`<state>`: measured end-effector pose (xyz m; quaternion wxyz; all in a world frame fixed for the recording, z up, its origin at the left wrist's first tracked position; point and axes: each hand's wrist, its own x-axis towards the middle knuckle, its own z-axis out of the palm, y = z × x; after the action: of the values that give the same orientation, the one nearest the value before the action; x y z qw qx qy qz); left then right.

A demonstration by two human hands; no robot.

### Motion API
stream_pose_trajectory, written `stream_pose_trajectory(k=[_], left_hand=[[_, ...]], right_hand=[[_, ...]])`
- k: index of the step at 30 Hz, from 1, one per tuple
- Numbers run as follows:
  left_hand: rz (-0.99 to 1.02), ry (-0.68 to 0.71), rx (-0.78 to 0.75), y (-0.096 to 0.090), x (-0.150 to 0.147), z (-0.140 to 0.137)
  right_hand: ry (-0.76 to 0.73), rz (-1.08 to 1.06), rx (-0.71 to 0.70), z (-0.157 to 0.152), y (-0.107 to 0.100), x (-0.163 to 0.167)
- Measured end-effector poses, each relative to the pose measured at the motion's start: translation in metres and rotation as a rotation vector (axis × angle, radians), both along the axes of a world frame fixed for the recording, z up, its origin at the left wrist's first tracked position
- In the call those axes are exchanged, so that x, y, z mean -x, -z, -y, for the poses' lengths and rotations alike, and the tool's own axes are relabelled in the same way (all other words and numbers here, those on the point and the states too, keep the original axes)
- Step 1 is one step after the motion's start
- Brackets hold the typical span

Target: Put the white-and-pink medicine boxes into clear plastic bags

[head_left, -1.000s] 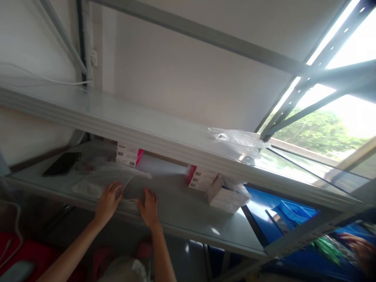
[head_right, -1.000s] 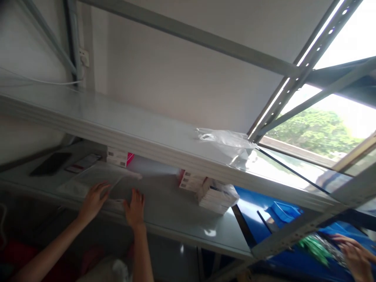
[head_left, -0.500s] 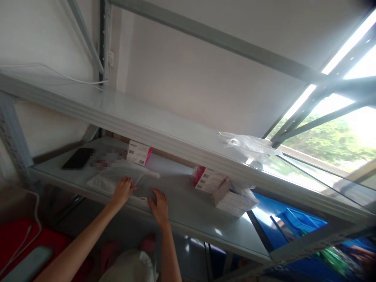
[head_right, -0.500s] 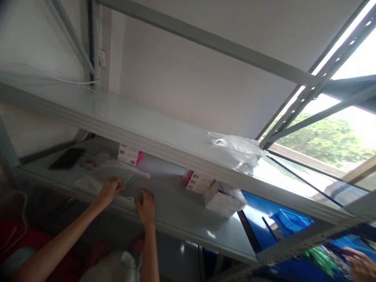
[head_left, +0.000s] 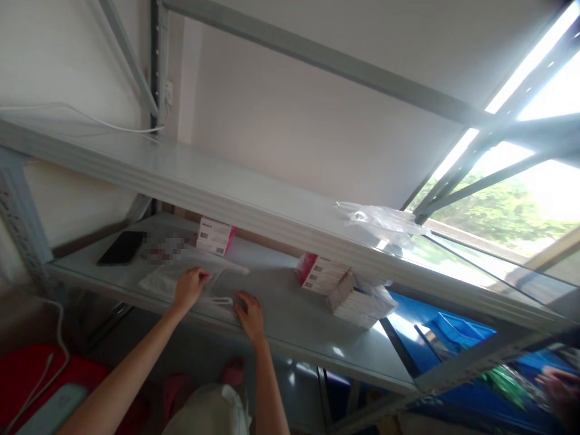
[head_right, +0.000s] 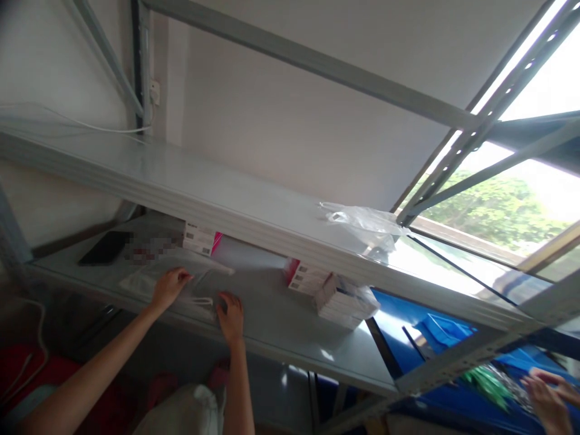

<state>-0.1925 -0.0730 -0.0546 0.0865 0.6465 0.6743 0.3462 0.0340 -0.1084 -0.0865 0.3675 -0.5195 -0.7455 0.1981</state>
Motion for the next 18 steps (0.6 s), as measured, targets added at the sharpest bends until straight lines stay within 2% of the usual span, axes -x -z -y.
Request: stream_pose_trajectory(k=[5,10,14,16,18], left_hand=[[0.213,0.010,-0.127,-0.006,-0.002,-0.001],[0.425,0.212,-0.092,-0.025,-0.022,0.010],[0.489,0.427,-0.033,-0.051,-0.040,0.021],[0.512,0.536,0.020,-0.063,-0.049,0.025],[0.556,0.646,0.092,-0.074,-0.058,0.028]], right_hand=[[0.009,-0.004,0.006,0.000,-0.005,0.002],[-0.017,-0.149,-0.019,0.004,-0.011,0.001],[0.104,-0.165,-0.198,0.016,-0.038,-0.014],[0.109,-0.058,-0.274,0.026,-0.058,-0.025],[0.045,0.102,-0.295,0.036,-0.078,-0.034]])
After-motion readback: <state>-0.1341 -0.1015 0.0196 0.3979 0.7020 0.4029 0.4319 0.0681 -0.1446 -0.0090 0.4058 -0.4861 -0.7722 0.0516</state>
